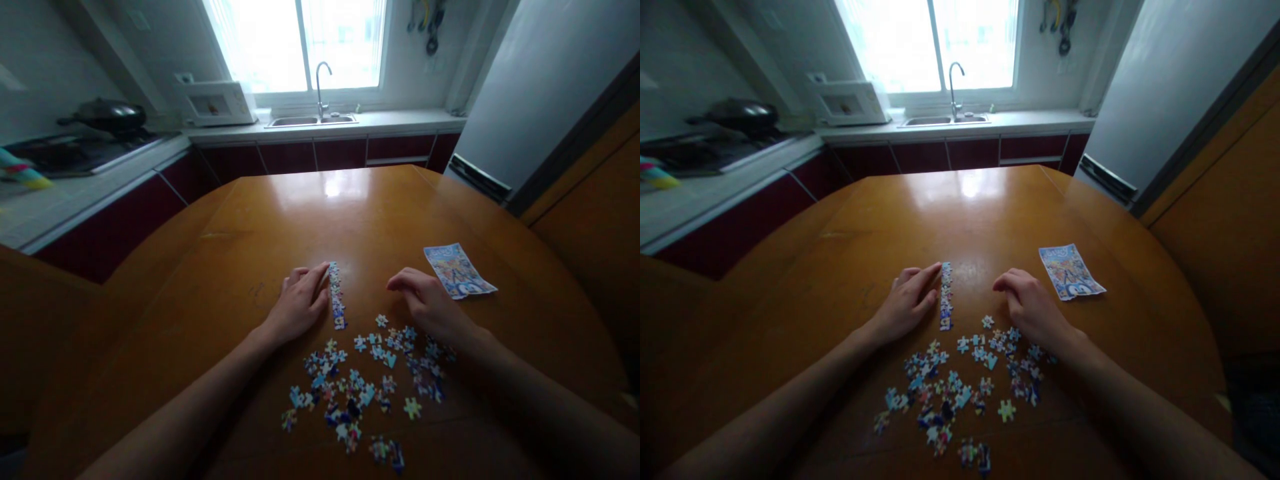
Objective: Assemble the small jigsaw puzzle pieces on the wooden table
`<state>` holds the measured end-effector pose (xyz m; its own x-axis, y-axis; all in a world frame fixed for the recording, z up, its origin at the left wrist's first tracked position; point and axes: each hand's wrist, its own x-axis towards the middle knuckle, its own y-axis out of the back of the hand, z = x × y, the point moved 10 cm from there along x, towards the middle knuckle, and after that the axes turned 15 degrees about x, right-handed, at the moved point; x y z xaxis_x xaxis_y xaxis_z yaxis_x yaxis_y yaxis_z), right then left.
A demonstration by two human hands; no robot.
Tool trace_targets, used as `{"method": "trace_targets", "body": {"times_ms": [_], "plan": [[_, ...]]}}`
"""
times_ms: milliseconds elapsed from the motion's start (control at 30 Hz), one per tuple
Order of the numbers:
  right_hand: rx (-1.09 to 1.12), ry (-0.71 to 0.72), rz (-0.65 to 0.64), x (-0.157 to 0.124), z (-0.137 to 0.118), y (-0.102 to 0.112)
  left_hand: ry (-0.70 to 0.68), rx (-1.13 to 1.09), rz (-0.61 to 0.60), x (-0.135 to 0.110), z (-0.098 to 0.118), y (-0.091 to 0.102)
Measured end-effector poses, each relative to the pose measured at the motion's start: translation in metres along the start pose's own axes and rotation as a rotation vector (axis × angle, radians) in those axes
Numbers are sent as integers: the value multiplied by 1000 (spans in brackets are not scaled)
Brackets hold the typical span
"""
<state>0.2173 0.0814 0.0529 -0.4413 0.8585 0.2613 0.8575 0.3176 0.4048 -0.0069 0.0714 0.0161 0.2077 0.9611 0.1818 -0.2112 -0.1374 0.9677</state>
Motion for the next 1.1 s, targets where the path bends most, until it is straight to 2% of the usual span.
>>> {"method": "trace_targets", "body": {"times_ms": [267,1100], "plan": [[-6,-10,-25,1,4,-4,-10,-29,-40,0,-1,-2],[5,-25,-30,-1,7,-7,-5,-22,10,-1,-3,-1]]}}
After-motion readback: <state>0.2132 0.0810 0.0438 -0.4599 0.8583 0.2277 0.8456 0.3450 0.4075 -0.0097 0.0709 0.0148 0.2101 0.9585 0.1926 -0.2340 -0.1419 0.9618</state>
